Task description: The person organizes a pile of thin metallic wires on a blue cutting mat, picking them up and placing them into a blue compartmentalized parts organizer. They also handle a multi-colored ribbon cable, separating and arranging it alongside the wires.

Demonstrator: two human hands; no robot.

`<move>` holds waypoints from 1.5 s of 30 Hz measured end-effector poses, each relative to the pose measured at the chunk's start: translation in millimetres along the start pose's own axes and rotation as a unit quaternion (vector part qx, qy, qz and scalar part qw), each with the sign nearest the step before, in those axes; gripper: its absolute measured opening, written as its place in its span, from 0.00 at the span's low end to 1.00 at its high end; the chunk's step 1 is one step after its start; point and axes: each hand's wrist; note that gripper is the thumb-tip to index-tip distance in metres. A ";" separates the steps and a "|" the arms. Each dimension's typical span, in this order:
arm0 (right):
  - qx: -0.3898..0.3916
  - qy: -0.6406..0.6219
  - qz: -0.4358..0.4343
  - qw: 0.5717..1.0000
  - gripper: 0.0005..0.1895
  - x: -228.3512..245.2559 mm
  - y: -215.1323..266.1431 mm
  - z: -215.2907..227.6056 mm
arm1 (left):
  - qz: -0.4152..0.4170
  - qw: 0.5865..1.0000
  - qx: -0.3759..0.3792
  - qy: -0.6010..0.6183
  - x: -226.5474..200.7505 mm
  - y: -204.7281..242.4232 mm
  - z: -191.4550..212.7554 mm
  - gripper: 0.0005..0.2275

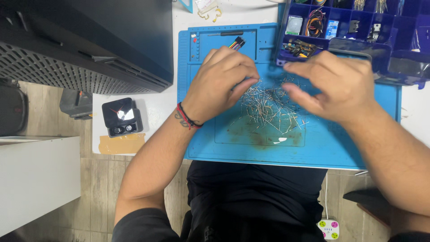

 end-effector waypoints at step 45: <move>-0.099 -0.160 -0.018 0.982 0.04 24.7 -16.2 -9.9 | -0.019 0.976 -0.120 0.182 -16.2 -1.7 -17.4 0.05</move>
Point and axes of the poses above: each hand's wrist, its own y-axis away from the middle knuckle, its own z-axis out of the back of the hand, x = y × z, and after that the axes turned 6 degrees about y, right-handed
